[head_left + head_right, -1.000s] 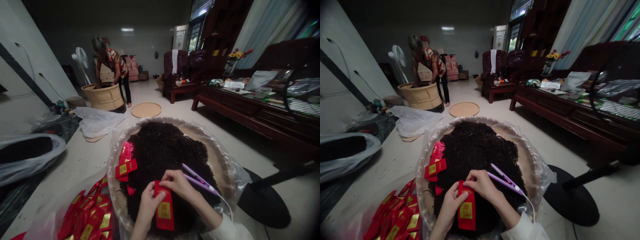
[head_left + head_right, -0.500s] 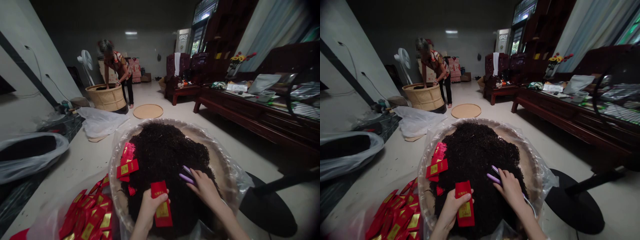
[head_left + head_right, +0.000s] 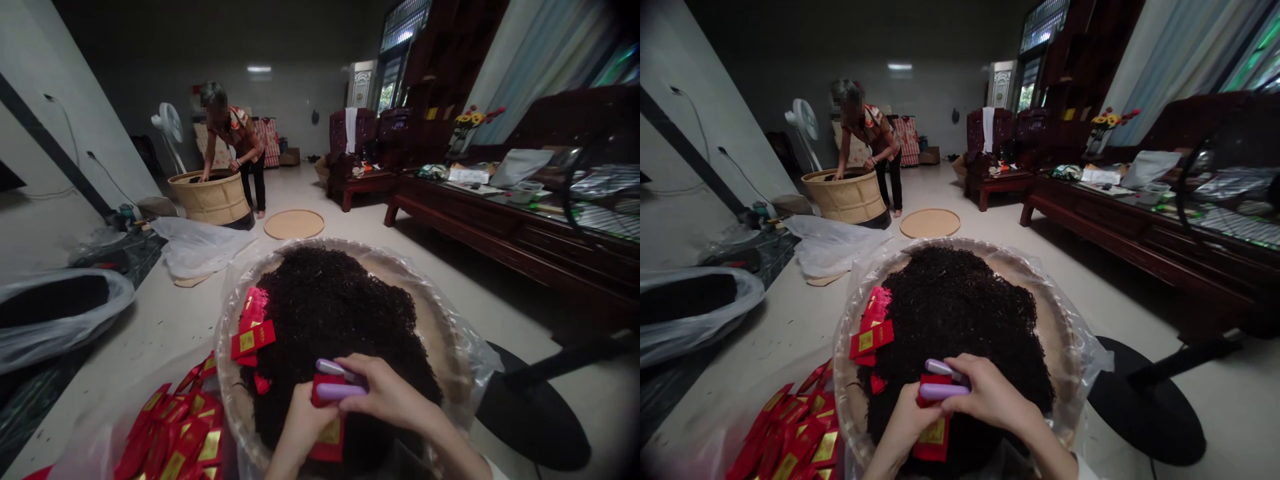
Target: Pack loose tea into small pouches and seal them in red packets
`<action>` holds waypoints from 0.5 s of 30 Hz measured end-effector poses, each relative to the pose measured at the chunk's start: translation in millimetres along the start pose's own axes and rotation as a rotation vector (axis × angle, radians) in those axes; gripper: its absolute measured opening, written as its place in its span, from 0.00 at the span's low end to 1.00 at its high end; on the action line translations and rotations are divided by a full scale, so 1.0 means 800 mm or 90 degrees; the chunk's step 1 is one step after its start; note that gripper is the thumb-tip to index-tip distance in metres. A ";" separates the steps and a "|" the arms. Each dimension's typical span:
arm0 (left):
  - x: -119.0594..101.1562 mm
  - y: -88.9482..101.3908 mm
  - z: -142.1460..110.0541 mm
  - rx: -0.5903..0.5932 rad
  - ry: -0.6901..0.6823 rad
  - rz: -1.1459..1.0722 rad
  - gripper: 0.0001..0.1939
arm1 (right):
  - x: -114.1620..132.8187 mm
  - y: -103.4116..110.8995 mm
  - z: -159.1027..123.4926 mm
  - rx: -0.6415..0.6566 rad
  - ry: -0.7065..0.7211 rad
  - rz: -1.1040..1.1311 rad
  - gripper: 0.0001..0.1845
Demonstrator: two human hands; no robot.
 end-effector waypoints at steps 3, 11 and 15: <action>0.002 0.004 0.001 -0.024 -0.001 0.049 0.12 | 0.011 -0.015 0.008 0.023 -0.026 -0.004 0.13; 0.012 0.014 0.000 -0.049 0.007 0.045 0.11 | 0.010 -0.017 0.009 -0.013 -0.025 0.009 0.06; -0.015 0.014 -0.006 -0.026 -0.100 -0.089 0.28 | 0.012 -0.010 0.007 -0.024 -0.008 -0.010 0.06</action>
Point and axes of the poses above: each hand's wrist, its own z-axis towards the middle knuckle, its own y-axis out of the back of the hand, x = y × z, the point moved 9 cm from there along z, towards the middle knuckle, and after that the axes turned 1 degree about x, right-handed, at the moved point
